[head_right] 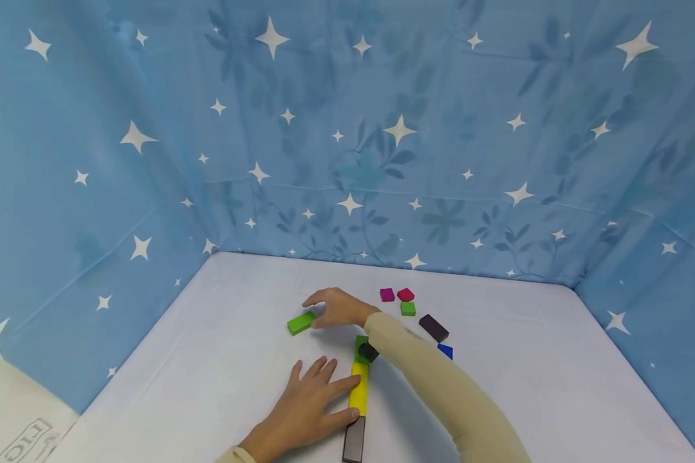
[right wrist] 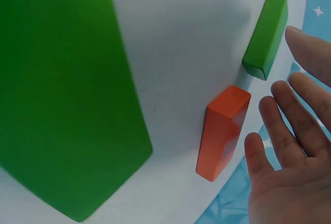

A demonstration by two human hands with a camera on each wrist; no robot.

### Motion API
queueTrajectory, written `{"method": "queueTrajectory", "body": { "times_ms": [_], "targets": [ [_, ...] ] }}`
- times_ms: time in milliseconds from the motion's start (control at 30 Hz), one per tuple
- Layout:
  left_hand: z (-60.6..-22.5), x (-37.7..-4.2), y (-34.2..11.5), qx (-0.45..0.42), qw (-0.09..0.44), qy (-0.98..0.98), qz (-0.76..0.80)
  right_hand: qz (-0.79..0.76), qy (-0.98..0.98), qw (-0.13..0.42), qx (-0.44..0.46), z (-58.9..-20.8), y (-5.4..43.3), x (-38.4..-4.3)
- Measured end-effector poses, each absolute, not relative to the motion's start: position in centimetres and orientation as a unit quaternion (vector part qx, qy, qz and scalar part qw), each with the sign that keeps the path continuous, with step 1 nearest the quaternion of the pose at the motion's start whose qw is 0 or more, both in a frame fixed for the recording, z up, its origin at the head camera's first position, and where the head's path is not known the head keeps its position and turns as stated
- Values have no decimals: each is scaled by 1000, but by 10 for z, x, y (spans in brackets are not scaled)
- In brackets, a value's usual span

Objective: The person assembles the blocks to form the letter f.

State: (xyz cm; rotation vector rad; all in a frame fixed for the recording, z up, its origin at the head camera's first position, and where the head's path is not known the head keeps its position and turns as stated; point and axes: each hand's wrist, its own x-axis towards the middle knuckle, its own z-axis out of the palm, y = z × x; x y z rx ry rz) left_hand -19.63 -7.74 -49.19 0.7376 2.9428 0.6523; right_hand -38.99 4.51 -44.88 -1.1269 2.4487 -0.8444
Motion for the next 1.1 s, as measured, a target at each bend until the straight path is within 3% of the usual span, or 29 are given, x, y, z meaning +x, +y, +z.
{"method": "queueTrajectory", "body": {
  "times_ms": [567, 1100],
  "targets": [
    [-498, -198, -92, 309, -5, 925, 221, -267, 853, 139, -427, -457, 39, -386],
    [-505, -200, -93, 323, -14, 917, 234, -254, 862, 107, -425, -454, 29, -381]
  ]
}}
